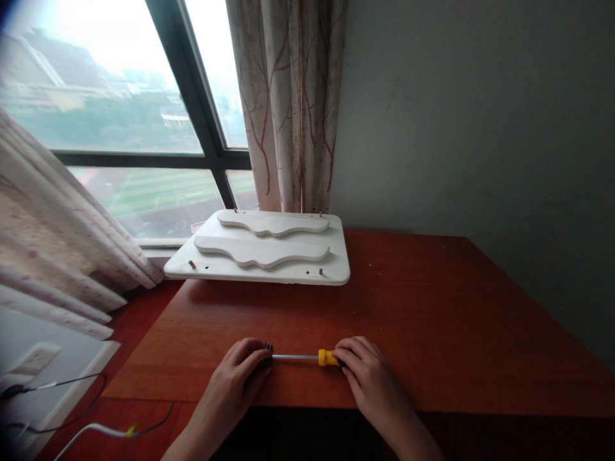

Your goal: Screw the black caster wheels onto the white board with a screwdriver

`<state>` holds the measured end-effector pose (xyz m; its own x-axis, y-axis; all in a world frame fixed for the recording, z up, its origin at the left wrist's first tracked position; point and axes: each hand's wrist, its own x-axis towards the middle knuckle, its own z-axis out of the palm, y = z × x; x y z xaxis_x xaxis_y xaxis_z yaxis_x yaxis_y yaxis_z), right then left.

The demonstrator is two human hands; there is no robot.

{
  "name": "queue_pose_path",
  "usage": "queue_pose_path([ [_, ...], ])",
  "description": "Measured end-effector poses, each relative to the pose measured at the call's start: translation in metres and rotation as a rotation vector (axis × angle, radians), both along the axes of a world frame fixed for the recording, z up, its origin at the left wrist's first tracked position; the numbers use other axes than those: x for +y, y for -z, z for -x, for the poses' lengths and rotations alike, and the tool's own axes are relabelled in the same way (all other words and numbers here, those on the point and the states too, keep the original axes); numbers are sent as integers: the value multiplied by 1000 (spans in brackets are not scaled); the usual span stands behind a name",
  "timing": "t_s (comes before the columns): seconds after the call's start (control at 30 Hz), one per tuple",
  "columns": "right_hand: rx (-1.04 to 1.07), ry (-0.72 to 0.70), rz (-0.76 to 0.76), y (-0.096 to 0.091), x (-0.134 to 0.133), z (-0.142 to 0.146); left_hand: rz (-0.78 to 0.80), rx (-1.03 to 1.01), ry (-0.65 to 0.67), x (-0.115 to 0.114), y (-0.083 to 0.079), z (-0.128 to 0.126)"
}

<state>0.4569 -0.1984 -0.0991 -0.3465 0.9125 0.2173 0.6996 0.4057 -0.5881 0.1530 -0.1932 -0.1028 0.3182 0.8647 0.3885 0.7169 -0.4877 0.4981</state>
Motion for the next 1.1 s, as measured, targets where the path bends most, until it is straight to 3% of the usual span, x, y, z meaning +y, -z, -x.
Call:
queue_pose_path([
  [0.5,-22,54,-3,-2,0,4,13,6,-10,-7,2,0],
  [0.87,-39,-16,69,-14,2,2,4,5,-14,-6,-1,-2],
  [1.1,-60,10,62,-14,2,4,14,18,-14,-6,1,0],
])
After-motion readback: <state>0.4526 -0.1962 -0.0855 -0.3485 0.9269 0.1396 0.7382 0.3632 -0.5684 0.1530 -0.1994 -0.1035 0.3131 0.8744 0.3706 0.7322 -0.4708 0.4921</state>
